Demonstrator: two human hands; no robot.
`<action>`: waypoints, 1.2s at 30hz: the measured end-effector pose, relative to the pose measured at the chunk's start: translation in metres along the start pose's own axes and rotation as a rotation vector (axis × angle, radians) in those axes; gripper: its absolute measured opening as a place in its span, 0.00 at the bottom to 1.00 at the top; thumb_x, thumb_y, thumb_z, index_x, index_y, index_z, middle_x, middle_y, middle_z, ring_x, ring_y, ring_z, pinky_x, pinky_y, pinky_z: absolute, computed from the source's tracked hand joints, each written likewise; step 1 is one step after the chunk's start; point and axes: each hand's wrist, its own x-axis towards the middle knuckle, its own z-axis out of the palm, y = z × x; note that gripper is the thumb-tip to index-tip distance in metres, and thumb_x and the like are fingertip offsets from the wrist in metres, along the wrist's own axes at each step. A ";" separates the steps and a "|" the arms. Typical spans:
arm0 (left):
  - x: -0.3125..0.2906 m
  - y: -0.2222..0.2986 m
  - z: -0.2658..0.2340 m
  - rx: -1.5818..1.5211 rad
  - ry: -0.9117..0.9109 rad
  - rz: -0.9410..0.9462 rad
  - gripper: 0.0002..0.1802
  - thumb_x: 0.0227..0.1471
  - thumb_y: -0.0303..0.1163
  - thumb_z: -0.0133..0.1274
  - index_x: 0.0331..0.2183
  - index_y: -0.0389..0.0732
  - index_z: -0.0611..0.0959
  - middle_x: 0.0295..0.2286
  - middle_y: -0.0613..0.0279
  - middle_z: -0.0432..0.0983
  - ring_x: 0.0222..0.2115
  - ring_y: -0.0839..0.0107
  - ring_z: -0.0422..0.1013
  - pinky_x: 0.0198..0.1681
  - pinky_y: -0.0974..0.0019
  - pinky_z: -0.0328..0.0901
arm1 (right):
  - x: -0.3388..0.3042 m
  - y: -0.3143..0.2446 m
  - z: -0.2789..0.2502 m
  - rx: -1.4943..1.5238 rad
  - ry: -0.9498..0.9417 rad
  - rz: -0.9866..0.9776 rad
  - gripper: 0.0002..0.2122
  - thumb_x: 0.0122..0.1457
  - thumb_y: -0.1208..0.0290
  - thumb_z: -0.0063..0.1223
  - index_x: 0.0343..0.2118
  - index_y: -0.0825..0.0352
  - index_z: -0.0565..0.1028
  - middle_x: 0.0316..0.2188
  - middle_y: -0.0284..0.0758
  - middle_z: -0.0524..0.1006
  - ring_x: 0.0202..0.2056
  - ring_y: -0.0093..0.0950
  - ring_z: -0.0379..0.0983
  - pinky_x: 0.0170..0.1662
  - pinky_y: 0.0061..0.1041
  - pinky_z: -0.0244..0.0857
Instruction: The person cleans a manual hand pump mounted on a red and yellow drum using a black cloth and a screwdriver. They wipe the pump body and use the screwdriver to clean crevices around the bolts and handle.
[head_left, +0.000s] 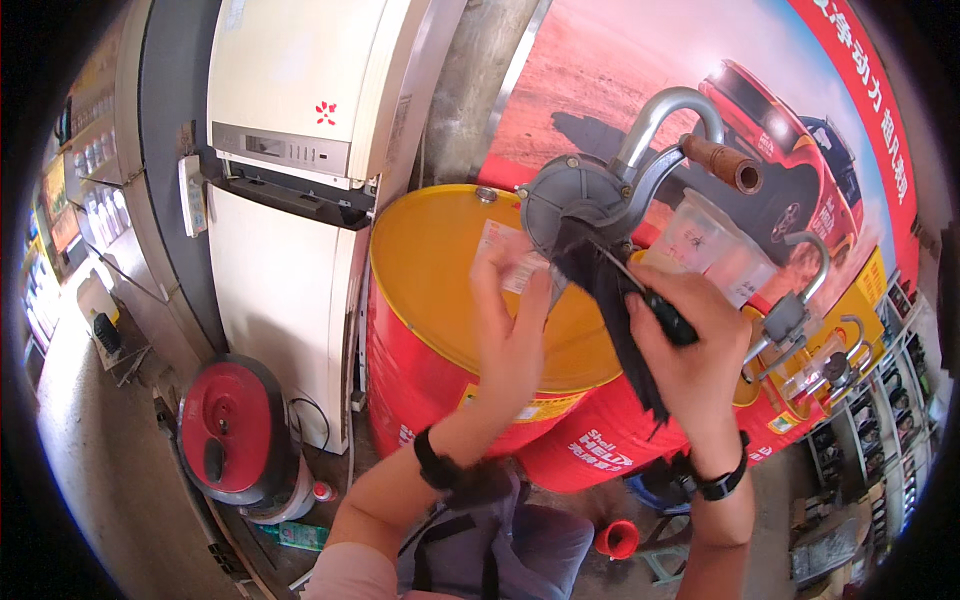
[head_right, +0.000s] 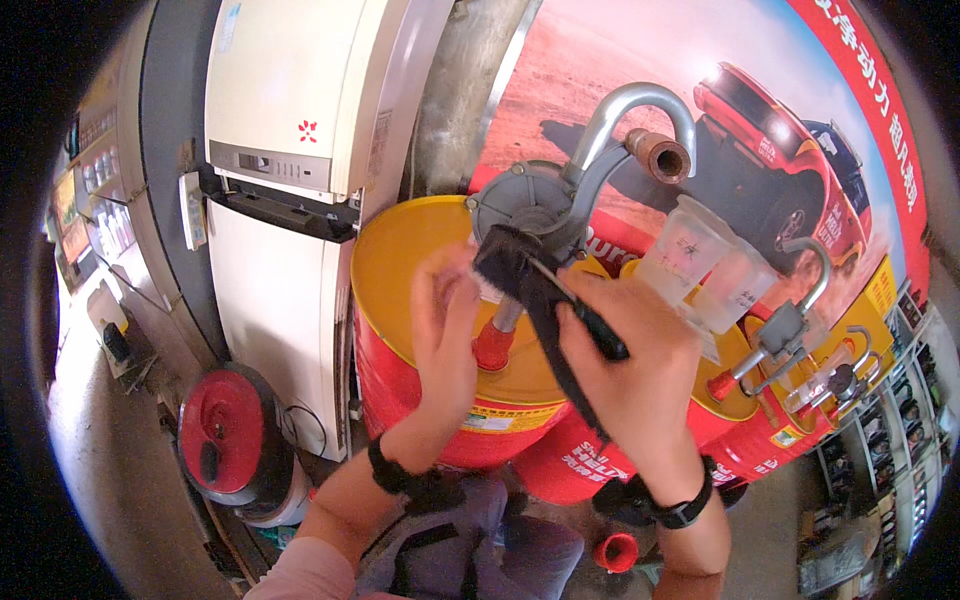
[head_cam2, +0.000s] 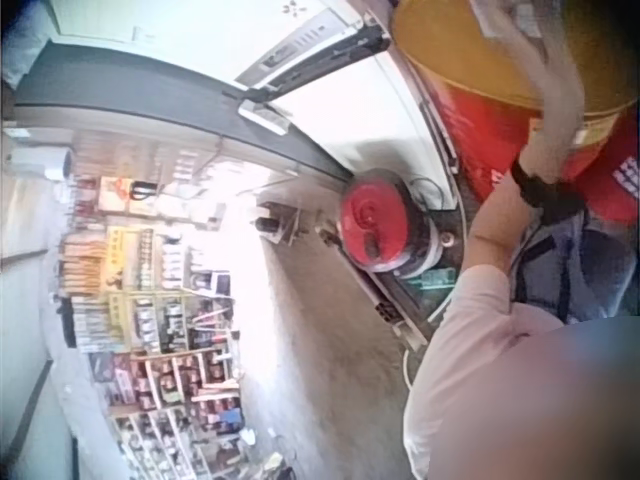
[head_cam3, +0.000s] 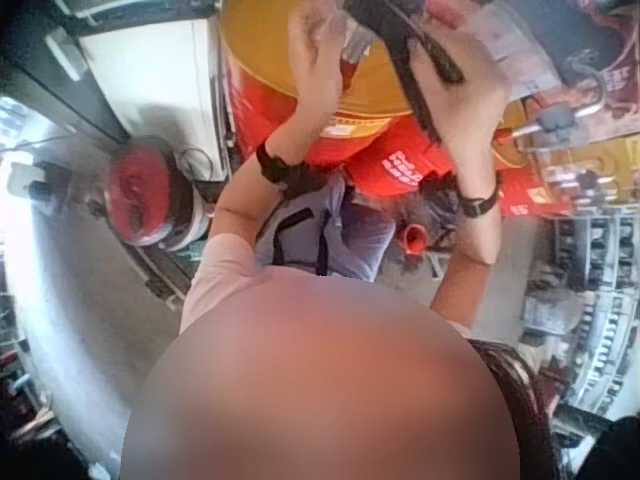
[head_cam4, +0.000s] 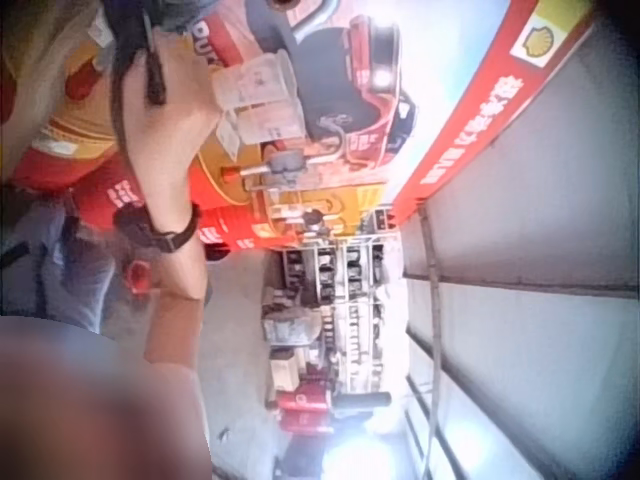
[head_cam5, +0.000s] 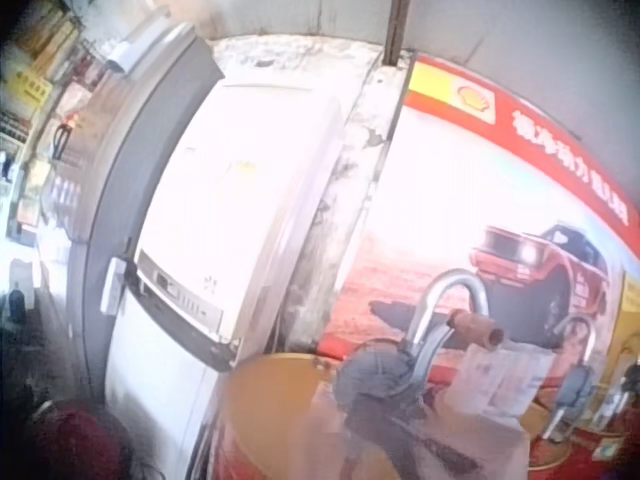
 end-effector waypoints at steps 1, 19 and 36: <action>0.012 -0.009 0.000 0.053 0.029 0.031 0.20 0.62 0.29 0.51 0.55 0.35 0.71 0.50 0.52 0.68 0.54 0.60 0.63 0.60 0.59 0.56 | 0.008 0.002 -0.002 -0.017 -0.031 -0.001 0.12 0.50 0.81 0.63 0.40 0.69 0.82 0.32 0.42 0.82 0.33 0.38 0.80 0.38 0.31 0.72; 0.016 -0.014 0.027 0.173 -0.022 0.213 0.29 0.53 0.21 0.55 0.57 0.33 0.73 0.49 0.49 0.70 0.49 0.54 0.66 0.53 0.57 0.62 | 0.081 -0.026 0.014 -0.548 -0.343 -0.151 0.05 0.55 0.72 0.60 0.29 0.69 0.78 0.25 0.44 0.77 0.30 0.45 0.77 0.34 0.40 0.71; -0.004 0.002 0.048 0.285 0.021 0.230 0.38 0.51 0.26 0.53 0.61 0.25 0.61 0.56 0.38 0.56 0.56 0.41 0.55 0.61 0.46 0.51 | 0.094 -0.034 0.016 -0.499 -0.430 0.010 0.07 0.54 0.71 0.59 0.27 0.70 0.80 0.25 0.47 0.79 0.31 0.46 0.77 0.38 0.41 0.70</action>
